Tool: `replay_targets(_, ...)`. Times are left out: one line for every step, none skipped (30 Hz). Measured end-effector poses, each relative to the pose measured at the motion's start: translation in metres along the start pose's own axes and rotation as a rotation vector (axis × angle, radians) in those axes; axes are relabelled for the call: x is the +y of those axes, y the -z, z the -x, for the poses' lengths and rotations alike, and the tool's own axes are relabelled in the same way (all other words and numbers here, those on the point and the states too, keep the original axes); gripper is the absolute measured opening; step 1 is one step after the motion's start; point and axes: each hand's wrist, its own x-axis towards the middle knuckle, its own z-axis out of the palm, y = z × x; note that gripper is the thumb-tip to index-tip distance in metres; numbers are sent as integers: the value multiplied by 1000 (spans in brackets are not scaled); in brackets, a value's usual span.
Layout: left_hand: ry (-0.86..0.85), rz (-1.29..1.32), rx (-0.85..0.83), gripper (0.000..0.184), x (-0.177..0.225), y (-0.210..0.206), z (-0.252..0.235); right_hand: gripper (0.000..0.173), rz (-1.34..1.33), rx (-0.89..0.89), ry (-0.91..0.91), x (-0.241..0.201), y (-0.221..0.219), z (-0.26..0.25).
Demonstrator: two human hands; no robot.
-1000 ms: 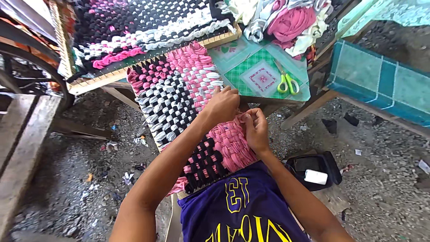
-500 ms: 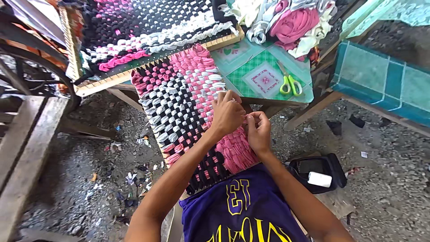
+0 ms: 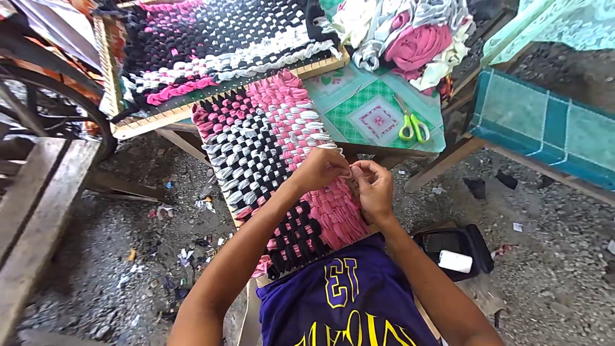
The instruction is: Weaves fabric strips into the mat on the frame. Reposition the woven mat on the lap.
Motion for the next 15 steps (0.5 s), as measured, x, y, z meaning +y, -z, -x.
replay_targets(17, -11, 22, 8, 1, -1, 2, 15, 65, 4, 37, -2, 2, -1)
replay_targets(28, -27, 46, 8, 2, -3, 4, 15, 140, 2, 78, -3, 4, -1)
replay_targets(30, -33, 76, 7, 3, -5, 5, 15, 219, -4, 111, -5, 5, 0)
replay_targets(21, -35, 110, 6, 4, -6, 7, 15, 291, -14, 136, -9, 7, 0)
replay_targets(12, -40, 139, 5, 3, -7, 8, 16, 351, -33, 151, -13, 8, 1)
replay_targets(6, -44, 155, 4, 2, -8, 9, 15, 393, -47, 163, -17, 8, 1)
replay_targets(-5, -48, 167, 4, 1, -9, 9, 14, 413, -50, 166, -19, 7, -1)
replay_targets(-9, -53, 175, 4, 1, -11, 7, 13, 420, -59, 149, -22, 6, -2)
replay_targets(1, -65, 181, 8, 2, -13, 6, 14, 413, -74, 119, -25, 7, -1)
replay_targets(13, -83, 193, 12, 3, -16, 6, 15, 389, -91, 86, -28, 8, 0)
replay_targets(20, -99, 211, 16, 3, -20, 6, 17, 351, -115, 43, -30, 10, 1)
replay_targets(25, -104, 232, 17, 2, -22, 7, 20, 304, -131, -5, -29, 12, 0)
replay_targets(26, -92, 256, 14, 1, -24, 9, 23, 257, -134, -47, -24, 13, -2)
replay_targets(25, -71, 277, 12, 0, -24, 10, 27, 206, -132, -84, -17, 13, -6)
replay_targets(24, -51, 291, 10, 0, -24, 11, 30, 159, -139, -127, -10, 12, -12)
